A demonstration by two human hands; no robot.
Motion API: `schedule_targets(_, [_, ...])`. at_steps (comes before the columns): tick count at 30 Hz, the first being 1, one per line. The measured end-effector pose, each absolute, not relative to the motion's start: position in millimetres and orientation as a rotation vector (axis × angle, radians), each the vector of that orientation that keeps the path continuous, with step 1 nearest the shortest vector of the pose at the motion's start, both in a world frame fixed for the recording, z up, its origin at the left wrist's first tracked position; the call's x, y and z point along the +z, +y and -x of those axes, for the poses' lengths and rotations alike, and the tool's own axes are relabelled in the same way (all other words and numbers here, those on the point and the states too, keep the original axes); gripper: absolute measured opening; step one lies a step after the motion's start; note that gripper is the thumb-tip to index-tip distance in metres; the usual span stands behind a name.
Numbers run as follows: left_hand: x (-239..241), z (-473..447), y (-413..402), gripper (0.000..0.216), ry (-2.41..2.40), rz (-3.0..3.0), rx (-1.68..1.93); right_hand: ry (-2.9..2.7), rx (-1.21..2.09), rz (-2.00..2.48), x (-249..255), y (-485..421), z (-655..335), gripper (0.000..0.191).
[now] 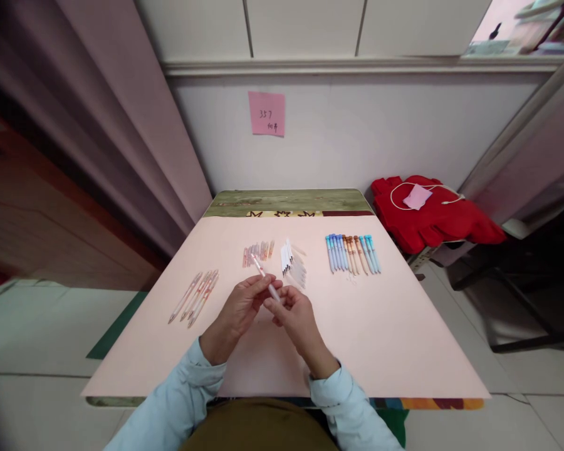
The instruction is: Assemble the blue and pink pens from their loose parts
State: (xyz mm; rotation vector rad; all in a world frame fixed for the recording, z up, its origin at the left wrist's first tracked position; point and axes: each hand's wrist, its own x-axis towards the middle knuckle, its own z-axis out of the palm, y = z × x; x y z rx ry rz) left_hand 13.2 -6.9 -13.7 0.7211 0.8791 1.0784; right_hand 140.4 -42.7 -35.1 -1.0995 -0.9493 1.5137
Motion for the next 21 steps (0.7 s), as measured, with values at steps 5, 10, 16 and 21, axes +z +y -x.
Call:
schedule_targets(5, [-16.3,-11.4,-4.6,0.030,0.838,-0.691,1.006,-0.757,1.787,1.128,-32.7,-43.0,-138.4,0.066])
schedule_targets(10, [-21.1,-14.5,-4.3,0.026,0.895,-0.672,1.115,-0.791,1.528,1.101,-33.2,-40.5,-136.9,0.046])
schedule_targets(16, [-20.6,-14.7,-4.6,0.026,0.886,-0.639,1.090,-0.718,1.716,1.152,-36.0,-38.3,-135.1,0.063])
schedule_targets(21, [-20.1,-15.7,-5.7,0.028,0.943,-0.596,1.162,-0.756,1.593,1.107,-36.1,-38.8,-133.5,0.046])
